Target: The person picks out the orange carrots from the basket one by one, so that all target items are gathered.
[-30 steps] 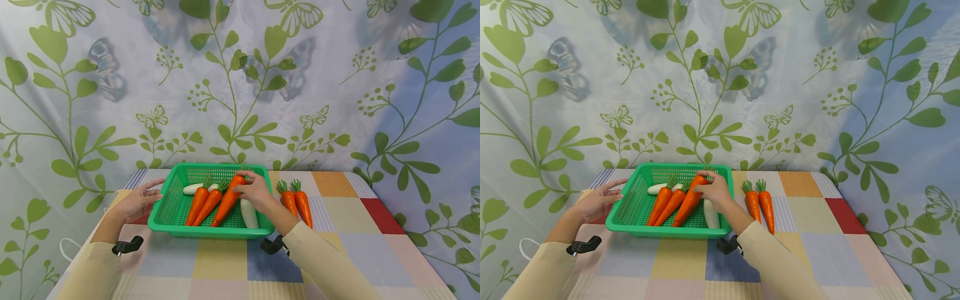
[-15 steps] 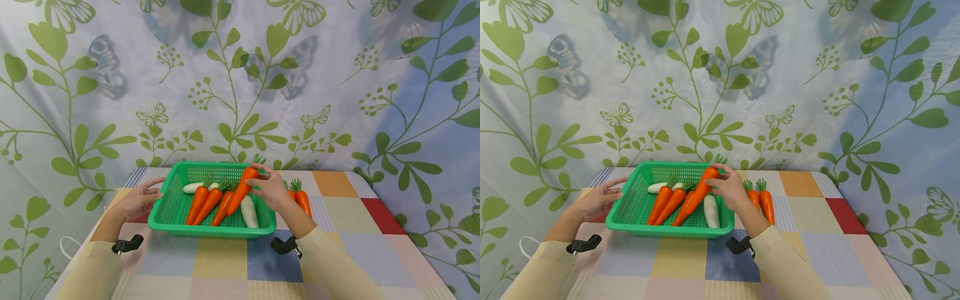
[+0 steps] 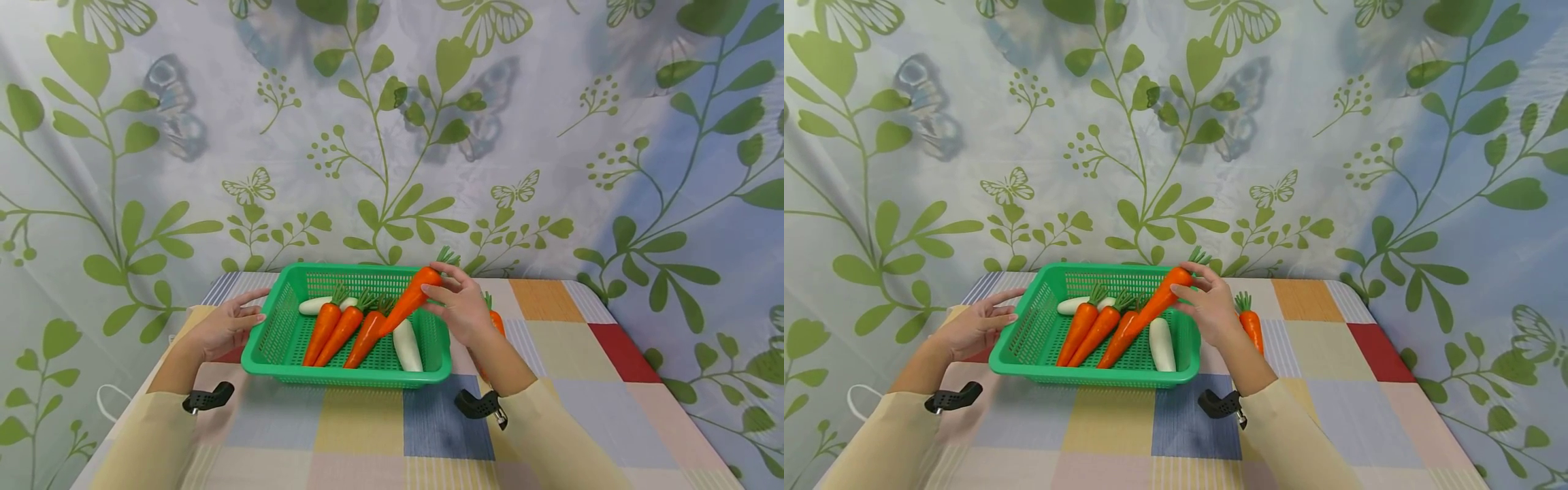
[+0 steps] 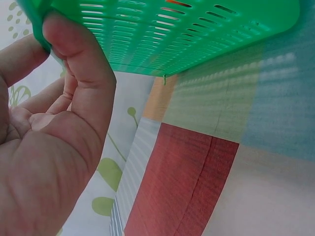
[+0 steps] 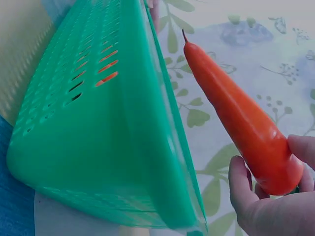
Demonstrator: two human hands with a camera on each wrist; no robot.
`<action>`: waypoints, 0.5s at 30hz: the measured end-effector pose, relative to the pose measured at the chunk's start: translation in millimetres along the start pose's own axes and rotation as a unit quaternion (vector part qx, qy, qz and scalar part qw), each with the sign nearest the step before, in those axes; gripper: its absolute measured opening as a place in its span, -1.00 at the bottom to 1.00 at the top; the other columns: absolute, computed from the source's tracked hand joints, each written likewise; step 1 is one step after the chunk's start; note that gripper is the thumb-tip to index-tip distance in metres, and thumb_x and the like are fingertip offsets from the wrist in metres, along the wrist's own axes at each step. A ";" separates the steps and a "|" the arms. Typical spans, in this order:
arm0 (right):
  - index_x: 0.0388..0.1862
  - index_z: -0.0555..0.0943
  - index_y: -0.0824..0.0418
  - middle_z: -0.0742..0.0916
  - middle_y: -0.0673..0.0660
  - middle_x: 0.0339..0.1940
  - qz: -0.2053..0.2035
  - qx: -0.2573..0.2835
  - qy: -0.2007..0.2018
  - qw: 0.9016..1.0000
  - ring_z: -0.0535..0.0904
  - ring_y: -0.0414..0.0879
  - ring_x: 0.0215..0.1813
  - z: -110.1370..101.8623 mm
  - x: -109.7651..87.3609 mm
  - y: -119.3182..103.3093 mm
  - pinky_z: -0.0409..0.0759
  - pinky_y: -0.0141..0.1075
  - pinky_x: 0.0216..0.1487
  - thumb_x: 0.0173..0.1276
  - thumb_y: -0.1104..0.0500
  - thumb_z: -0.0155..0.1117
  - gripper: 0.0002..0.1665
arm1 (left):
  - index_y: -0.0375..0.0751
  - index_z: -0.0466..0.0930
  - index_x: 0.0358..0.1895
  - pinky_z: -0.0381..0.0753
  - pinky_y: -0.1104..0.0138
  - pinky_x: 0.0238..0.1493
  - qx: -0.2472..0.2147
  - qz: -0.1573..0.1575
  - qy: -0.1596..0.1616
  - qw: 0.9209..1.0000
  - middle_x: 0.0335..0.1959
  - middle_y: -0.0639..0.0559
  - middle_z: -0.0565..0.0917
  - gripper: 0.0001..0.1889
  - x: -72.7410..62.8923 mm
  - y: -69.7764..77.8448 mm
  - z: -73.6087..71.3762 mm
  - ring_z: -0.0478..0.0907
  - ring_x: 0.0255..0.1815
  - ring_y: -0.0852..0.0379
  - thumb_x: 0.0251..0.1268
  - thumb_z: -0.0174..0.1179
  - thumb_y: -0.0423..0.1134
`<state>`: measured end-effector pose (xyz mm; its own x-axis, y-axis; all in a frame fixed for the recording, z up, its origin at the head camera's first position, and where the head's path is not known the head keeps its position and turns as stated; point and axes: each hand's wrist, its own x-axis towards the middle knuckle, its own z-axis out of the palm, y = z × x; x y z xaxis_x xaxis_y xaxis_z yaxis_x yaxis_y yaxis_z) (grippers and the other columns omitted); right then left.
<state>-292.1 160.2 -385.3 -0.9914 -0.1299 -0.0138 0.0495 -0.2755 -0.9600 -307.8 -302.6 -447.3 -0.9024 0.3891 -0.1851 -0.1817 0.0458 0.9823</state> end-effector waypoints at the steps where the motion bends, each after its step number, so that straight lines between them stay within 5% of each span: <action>1: 0.43 0.43 0.13 0.50 0.22 0.33 -0.002 0.003 0.004 1.000 0.56 0.14 0.30 -1.5 -0.9 -0.6 0.73 -0.08 0.16 0.43 0.35 0.32 -0.38 | -0.08 -0.13 0.68 0.76 0.25 0.05 0.002 0.000 0.001 1.000 -0.02 0.08 0.64 -0.20 -0.1 0.1 0.1 0.72 0.01 0.15 0.56 0.12 -0.31; 15: 0.44 0.43 0.04 0.52 0.10 0.22 -0.037 0.013 0.036 0.999 0.60 0.00 0.22 -32.4 -17.3 -10.7 0.74 -0.24 0.13 0.46 0.26 0.32 -0.39 | -0.07 -0.11 0.68 0.77 0.25 0.04 0.010 -0.001 0.005 1.000 -0.07 0.08 0.60 -0.19 -0.4 -0.6 -1.8 0.72 -0.03 0.17 0.54 0.16 -0.29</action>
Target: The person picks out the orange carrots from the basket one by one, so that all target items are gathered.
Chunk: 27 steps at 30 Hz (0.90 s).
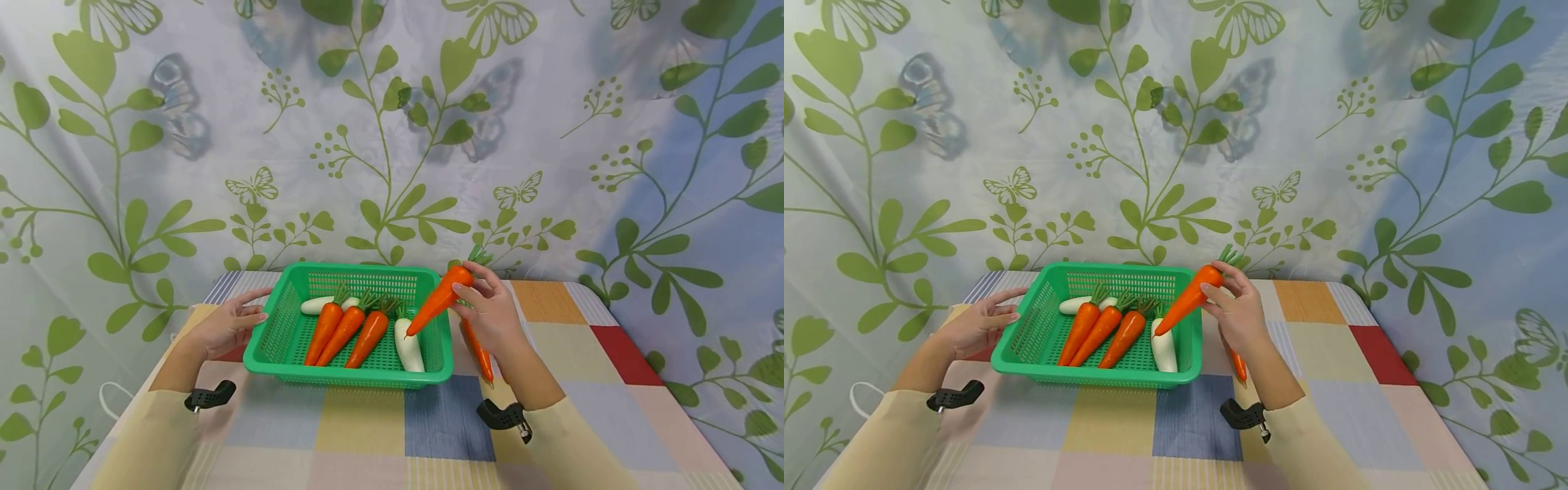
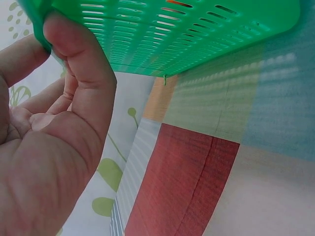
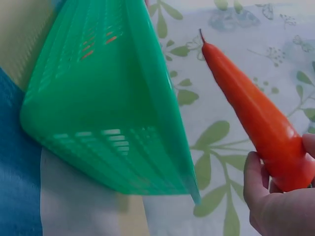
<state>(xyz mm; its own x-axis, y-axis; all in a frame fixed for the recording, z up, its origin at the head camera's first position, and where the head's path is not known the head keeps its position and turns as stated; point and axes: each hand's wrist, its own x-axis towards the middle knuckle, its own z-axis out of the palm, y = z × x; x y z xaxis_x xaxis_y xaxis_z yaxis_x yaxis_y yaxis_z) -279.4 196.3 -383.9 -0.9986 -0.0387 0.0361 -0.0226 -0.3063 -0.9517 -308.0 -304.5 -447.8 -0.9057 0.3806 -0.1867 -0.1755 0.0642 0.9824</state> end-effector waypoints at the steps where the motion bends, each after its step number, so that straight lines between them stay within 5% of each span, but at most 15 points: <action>1: 0.42 0.44 0.03 0.54 0.09 0.21 -0.004 0.011 0.001 1.000 0.62 -0.01 0.20 -3.6 -1.0 -0.7 0.74 -0.25 0.12 0.46 0.27 0.32 -0.41 | -0.07 -0.11 0.68 0.76 0.25 0.04 0.000 -0.001 0.000 1.000 -0.06 0.08 0.60 -0.19 0.1 0.2 0.2 0.72 -0.02 0.17 0.54 0.16 -0.30; 13: 0.45 0.40 0.08 0.49 0.08 0.16 -0.019 0.075 0.041 0.996 0.68 -0.09 0.07 -49.4 -11.7 -4.7 0.76 -0.25 0.06 0.46 0.33 0.28 -0.38 | -0.08 -0.11 0.68 0.77 0.26 0.03 -0.008 0.000 0.001 1.000 -0.09 0.10 0.61 -0.21 -0.2 1.9 1.6 0.73 -0.03 0.17 0.55 0.12 -0.33; 27: 0.52 0.39 0.01 0.67 -0.07 0.07 0.019 0.064 0.044 0.997 0.73 -0.14 -0.01 -115.9 -10.6 6.0 0.77 -0.27 0.02 0.50 0.31 0.23 -0.35 | -0.08 -0.12 0.68 0.77 0.25 0.02 -0.018 0.000 -0.003 1.000 -0.05 0.09 0.62 -0.21 -0.1 1.3 1.3 0.75 -0.03 0.15 0.56 0.12 -0.32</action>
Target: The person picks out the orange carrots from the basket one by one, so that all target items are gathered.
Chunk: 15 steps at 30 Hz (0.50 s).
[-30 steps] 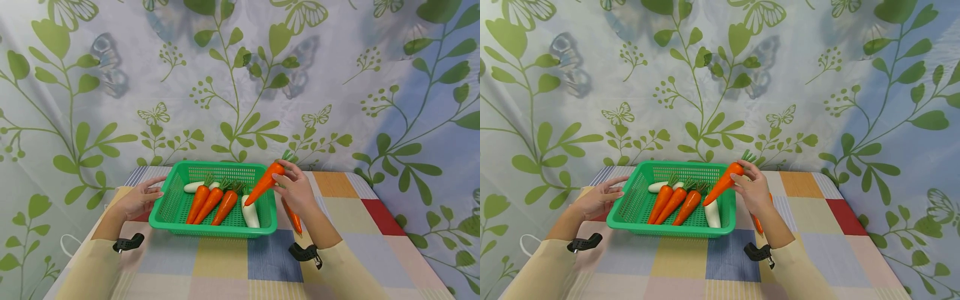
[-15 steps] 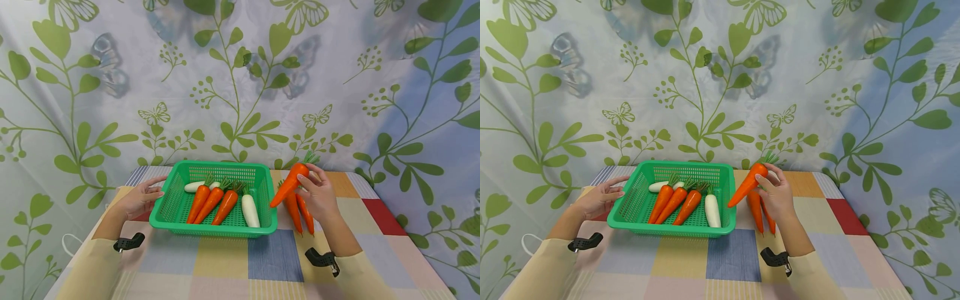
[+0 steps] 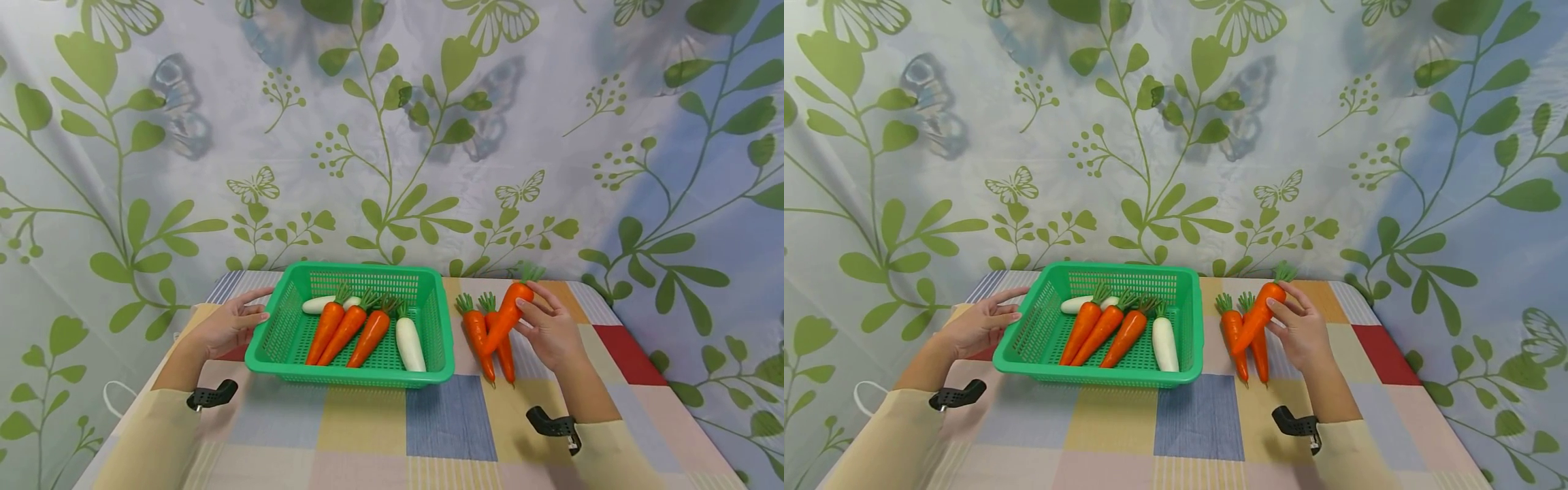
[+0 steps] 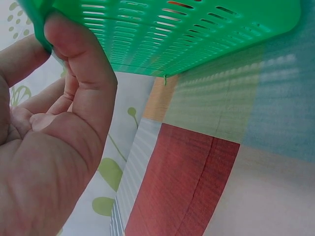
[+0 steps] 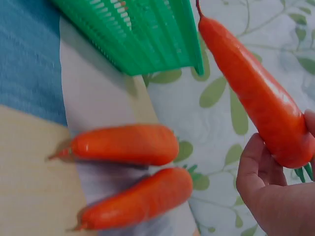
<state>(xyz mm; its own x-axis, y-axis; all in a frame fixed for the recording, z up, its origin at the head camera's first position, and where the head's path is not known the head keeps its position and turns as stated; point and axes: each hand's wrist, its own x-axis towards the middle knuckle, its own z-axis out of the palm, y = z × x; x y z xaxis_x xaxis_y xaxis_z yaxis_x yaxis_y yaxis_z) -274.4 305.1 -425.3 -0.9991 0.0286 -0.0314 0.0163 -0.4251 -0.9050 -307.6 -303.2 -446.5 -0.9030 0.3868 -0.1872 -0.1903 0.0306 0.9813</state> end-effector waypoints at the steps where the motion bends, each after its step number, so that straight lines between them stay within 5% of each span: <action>1: 0.50 0.40 0.01 0.69 -0.09 0.06 0.001 0.002 -0.003 1.000 0.73 -0.14 -0.01 -3.8 0.9 0.1 0.77 -0.26 0.01 0.51 0.31 0.22 -0.38 | -0.08 -0.11 0.68 0.77 0.24 0.02 -0.001 0.001 0.000 1.000 -0.05 0.08 0.62 -0.21 0.2 -0.1 -0.2 0.75 -0.04 0.15 0.56 0.12 -0.32; 15: 0.42 0.42 -0.05 0.67 -0.14 -0.01 0.036 -0.085 0.011 0.996 0.74 -0.17 -0.12 -43.5 15.7 1.1 0.77 -0.28 -0.08 0.50 0.25 0.28 -0.43 | -0.08 -0.09 0.68 0.77 0.24 0.02 0.012 0.000 0.008 1.000 -0.03 0.08 0.62 -0.21 -0.1 -0.1 1.8 0.73 -0.01 0.13 0.54 0.15 -0.30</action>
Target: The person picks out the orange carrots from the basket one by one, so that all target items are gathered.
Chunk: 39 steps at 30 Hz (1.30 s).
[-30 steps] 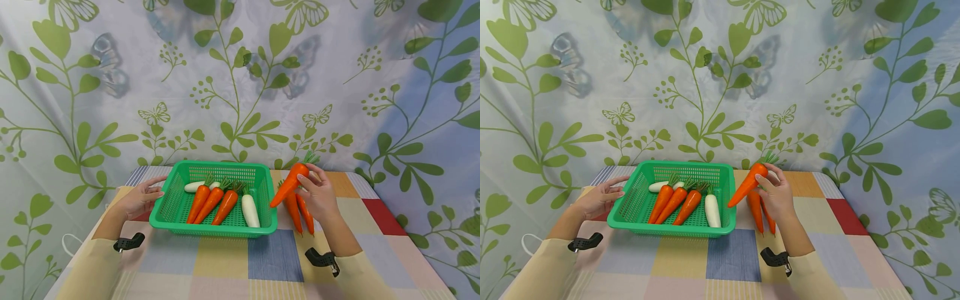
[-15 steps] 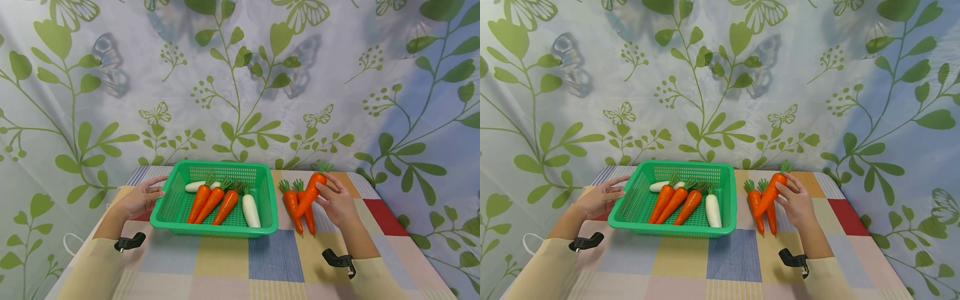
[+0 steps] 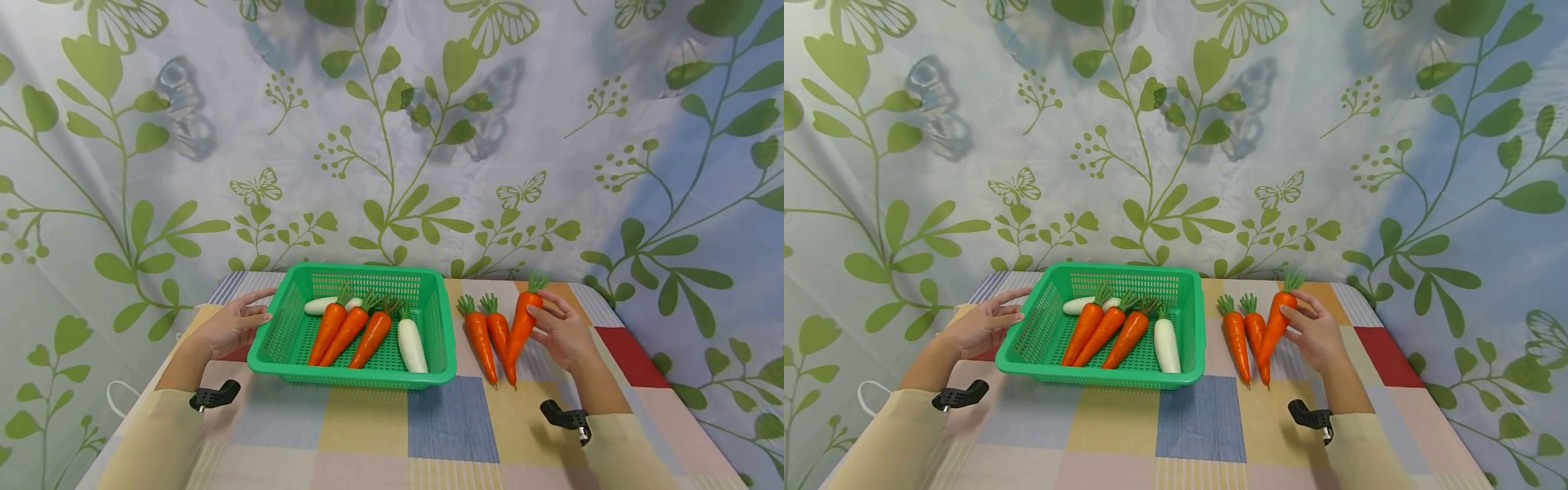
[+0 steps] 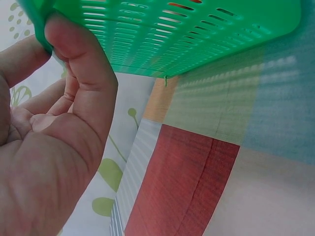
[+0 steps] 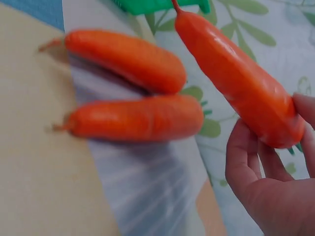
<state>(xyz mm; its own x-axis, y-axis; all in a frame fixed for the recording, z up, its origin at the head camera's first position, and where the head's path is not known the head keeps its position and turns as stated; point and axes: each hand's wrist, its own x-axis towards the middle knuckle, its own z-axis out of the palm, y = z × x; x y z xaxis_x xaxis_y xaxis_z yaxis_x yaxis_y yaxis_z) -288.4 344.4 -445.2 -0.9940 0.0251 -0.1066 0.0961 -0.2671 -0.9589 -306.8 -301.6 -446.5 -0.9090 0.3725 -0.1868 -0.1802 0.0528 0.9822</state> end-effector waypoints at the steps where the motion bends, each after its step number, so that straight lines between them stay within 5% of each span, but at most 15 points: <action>1: 0.41 0.42 -0.04 0.67 -0.15 -0.02 0.004 -0.015 -0.002 1.000 0.74 -0.17 -0.12 -2.8 1.5 0.7 0.76 -0.29 -0.08 0.50 0.23 0.28 -0.44 | -0.08 -0.10 0.68 0.77 0.24 0.02 0.000 0.001 -0.001 1.000 -0.02 0.07 0.62 -0.21 -0.1 0.3 0.2 0.73 -0.01 0.13 0.55 0.14 -0.31; 10: 0.49 0.36 0.04 0.64 -0.14 0.04 0.035 -0.150 -0.035 0.987 0.68 -0.23 -0.03 -22.5 18.9 8.1 0.75 -0.26 0.01 0.51 0.10 0.30 -0.37 | -0.10 -0.11 0.68 0.77 0.22 0.03 -0.007 0.004 -0.004 1.000 0.07 0.02 0.62 -0.20 0.5 0.1 -0.3 0.74 0.02 0.11 0.54 0.15 -0.31; 18: 0.57 0.26 0.18 0.35 0.36 0.53 0.040 -0.277 -0.051 0.959 0.64 -0.21 0.05 -28.9 32.2 13.9 0.73 -0.23 0.08 0.45 -0.04 0.36 -0.17 | -0.09 -0.11 0.68 0.77 0.22 0.03 -0.005 0.001 -0.001 1.000 0.03 0.02 0.63 -0.18 0.9 -1.5 -1.4 0.74 0.02 0.09 0.53 0.18 -0.29; 39: 0.47 0.42 0.31 0.48 0.50 0.44 0.058 -0.412 -0.039 0.908 0.65 0.06 0.16 -25.0 44.4 13.7 0.75 -0.11 0.12 0.37 -0.04 0.45 -0.19 | -0.10 -0.13 0.68 0.78 0.23 0.02 -0.013 0.003 -0.007 1.000 -0.02 0.09 0.65 -0.20 1.1 -0.9 -1.8 0.75 -0.02 0.14 0.55 0.13 -0.32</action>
<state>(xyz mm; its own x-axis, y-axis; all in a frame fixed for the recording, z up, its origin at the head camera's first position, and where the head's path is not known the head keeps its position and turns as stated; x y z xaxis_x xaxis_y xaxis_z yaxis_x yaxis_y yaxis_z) -329.8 365.9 -469.7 -0.9724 -0.0351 -0.2306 0.1740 0.5494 -0.8173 -308.3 -302.9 -447.6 -0.9052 0.3849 -0.1803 -0.1842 0.0273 0.9825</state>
